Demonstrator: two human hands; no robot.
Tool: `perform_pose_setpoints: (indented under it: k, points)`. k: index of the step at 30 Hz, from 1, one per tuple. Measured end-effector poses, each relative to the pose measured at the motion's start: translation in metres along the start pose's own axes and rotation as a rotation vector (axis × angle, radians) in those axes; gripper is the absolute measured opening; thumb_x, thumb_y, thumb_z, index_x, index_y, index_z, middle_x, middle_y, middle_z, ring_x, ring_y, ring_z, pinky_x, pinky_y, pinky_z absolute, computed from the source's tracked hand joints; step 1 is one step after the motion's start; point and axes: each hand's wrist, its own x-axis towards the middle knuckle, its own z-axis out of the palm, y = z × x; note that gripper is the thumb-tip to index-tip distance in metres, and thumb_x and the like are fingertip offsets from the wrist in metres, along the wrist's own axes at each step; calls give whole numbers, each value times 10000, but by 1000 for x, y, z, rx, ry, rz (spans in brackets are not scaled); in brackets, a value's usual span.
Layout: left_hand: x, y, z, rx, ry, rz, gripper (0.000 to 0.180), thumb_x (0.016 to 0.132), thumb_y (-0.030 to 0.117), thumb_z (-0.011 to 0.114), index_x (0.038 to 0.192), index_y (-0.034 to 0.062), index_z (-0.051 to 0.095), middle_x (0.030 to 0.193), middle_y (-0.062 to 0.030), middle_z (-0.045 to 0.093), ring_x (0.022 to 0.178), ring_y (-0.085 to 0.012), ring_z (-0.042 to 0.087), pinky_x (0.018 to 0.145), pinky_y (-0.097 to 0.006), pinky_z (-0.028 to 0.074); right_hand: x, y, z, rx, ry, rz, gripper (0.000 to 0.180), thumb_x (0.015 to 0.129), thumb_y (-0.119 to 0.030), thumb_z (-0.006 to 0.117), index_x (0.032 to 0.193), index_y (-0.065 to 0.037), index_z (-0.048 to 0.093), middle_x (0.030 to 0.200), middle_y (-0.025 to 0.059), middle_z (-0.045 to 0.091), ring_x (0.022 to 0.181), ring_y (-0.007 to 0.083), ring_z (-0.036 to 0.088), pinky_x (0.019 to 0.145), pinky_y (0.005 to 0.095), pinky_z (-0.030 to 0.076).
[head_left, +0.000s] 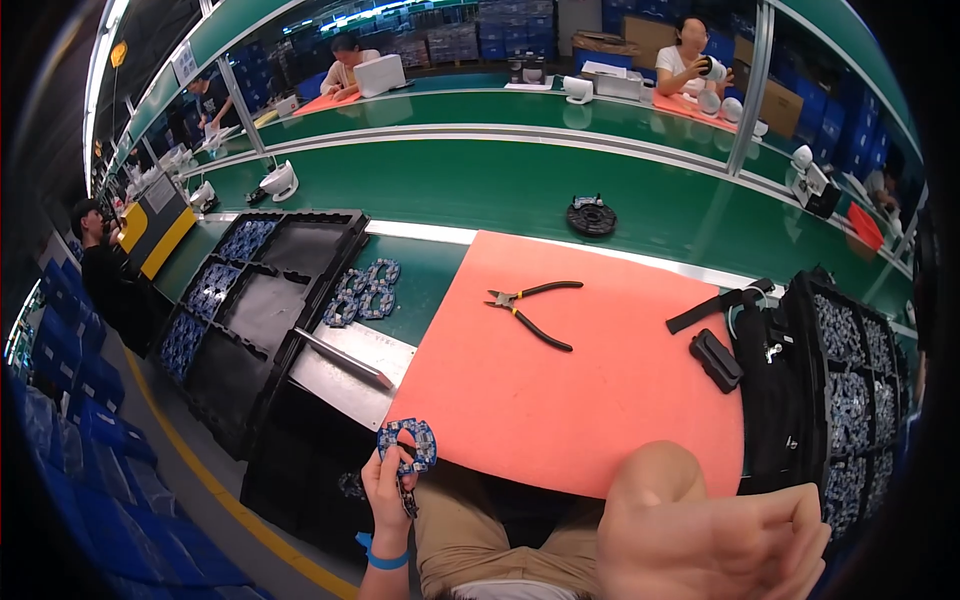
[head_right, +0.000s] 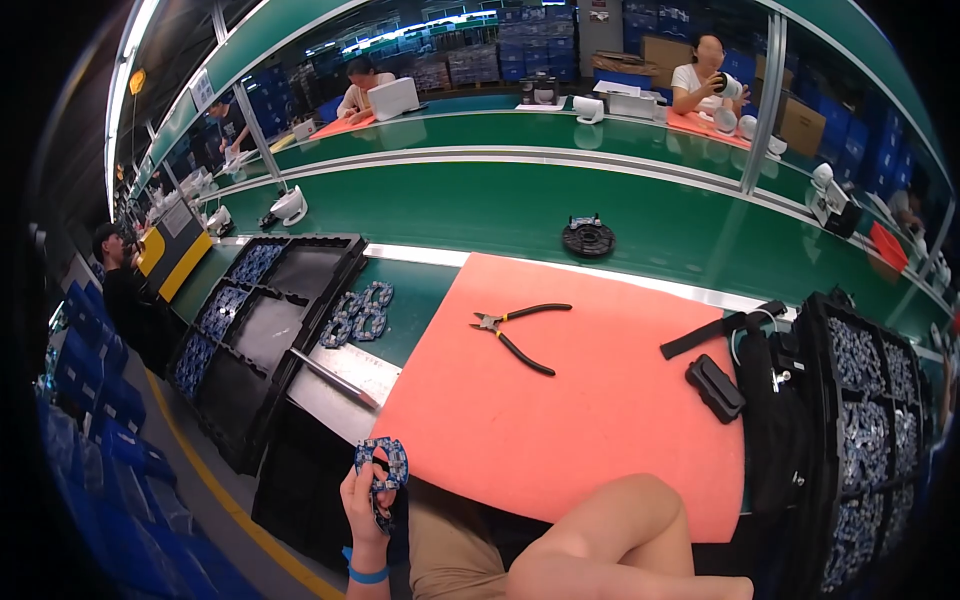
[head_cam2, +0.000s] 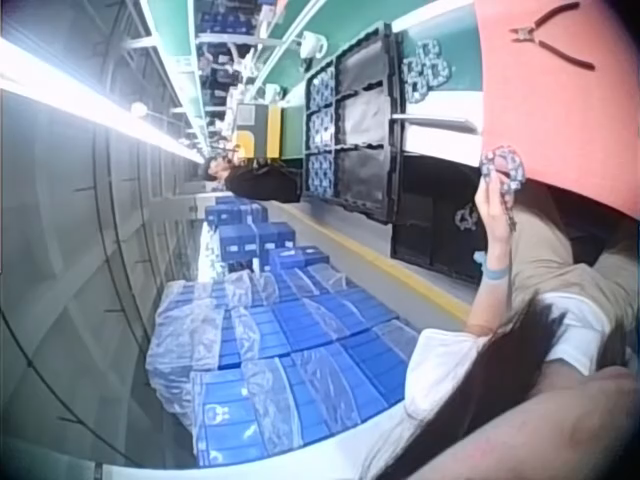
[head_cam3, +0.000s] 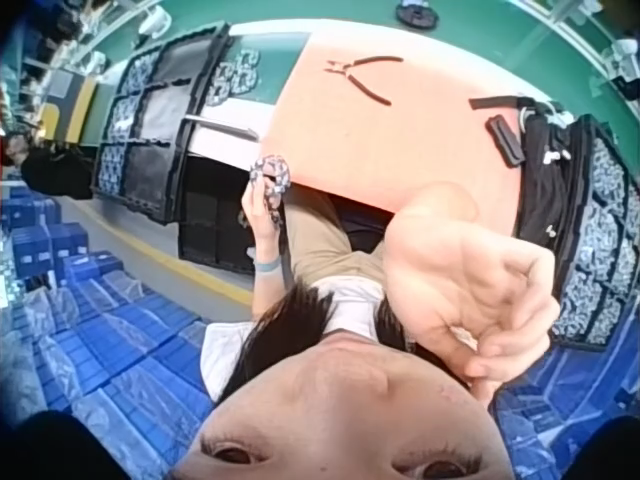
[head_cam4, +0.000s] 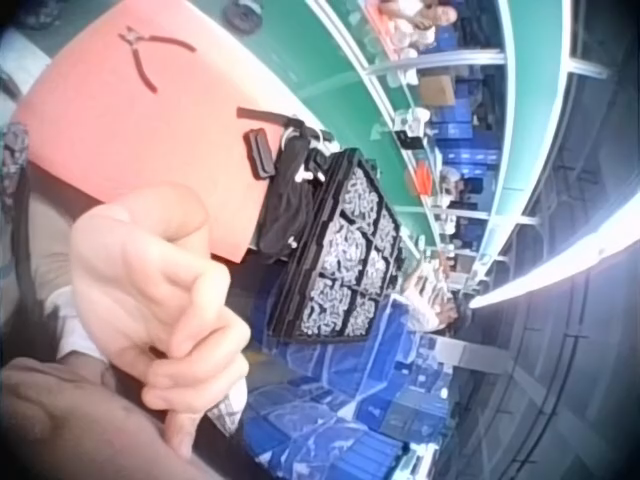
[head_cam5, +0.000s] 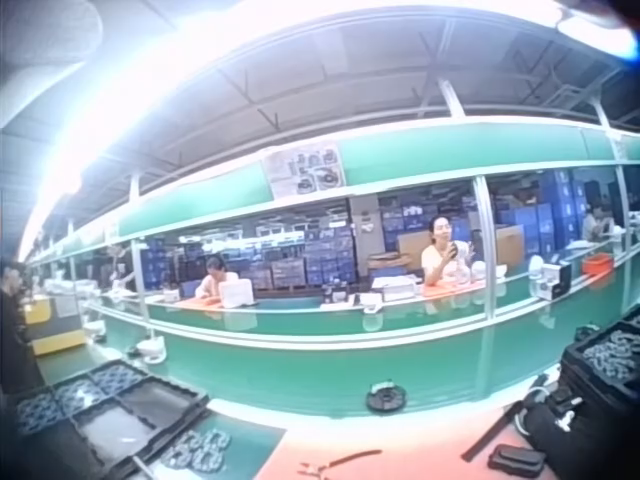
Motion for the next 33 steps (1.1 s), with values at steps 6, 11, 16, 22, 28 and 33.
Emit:
perform_pose_setpoints:
  k: [6, 11, 16, 22, 28, 33]
  points:
    - [-2, 2, 2, -8, 11, -9, 270, 977, 209, 469, 764, 51, 518, 591, 25, 441, 509, -32, 366, 469, -188, 249, 4, -3, -1, 95, -38, 55, 136, 912, -169, 520, 910, -180, 655, 858, -103, 558, 882, 75, 481, 862, 264, 316]
    - [-3, -1, 1, -1, 4, -14, 270, 977, 212, 470, 766, 51, 519, 592, 25, 444, 511, -32, 367, 473, -189, 253, 9, -4, -13, -117, -149, 20, 237, 911, -172, 501, 1062, -230, 674, 914, -126, 581, 882, 76, 477, 872, 271, 307]
    - [-3, -2, 2, 18, -1, -26, 255, 966, 204, 477, 770, 44, 509, 633, 13, 441, 506, -41, 357, 457, -194, 274, 12, -5, -16, -307, -267, 52, 284, 906, -161, 494, 1099, -272, 670, 942, -136, 586, 901, 78, 476, 884, 277, 293]
    - [-2, -2, 3, 23, 3, -21, 252, 965, 200, 476, 771, 43, 512, 631, 12, 444, 503, -42, 360, 455, -192, 277, 12, -2, -15, -261, -215, 56, 339, 912, -172, 483, 1149, -346, 649, 962, -141, 588, 927, 77, 479, 887, 285, 285]
    - [-3, -5, 2, 28, -21, -27, 254, 968, 195, 468, 767, 44, 508, 611, 15, 431, 500, -44, 360, 448, -194, 267, 11, -2, -18, -308, -276, 59, 333, 923, -188, 474, 1150, -357, 648, 964, -142, 591, 931, 76, 482, 894, 295, 277]
    - [-4, -5, 4, 18, -18, -16, 255, 971, 196, 464, 770, 46, 508, 613, 15, 433, 500, -45, 360, 451, -197, 267, 7, 1, -16, -351, -238, -7, 313, 924, -178, 478, 1117, -342, 661, 952, -130, 595, 935, 75, 479, 892, 288, 280]
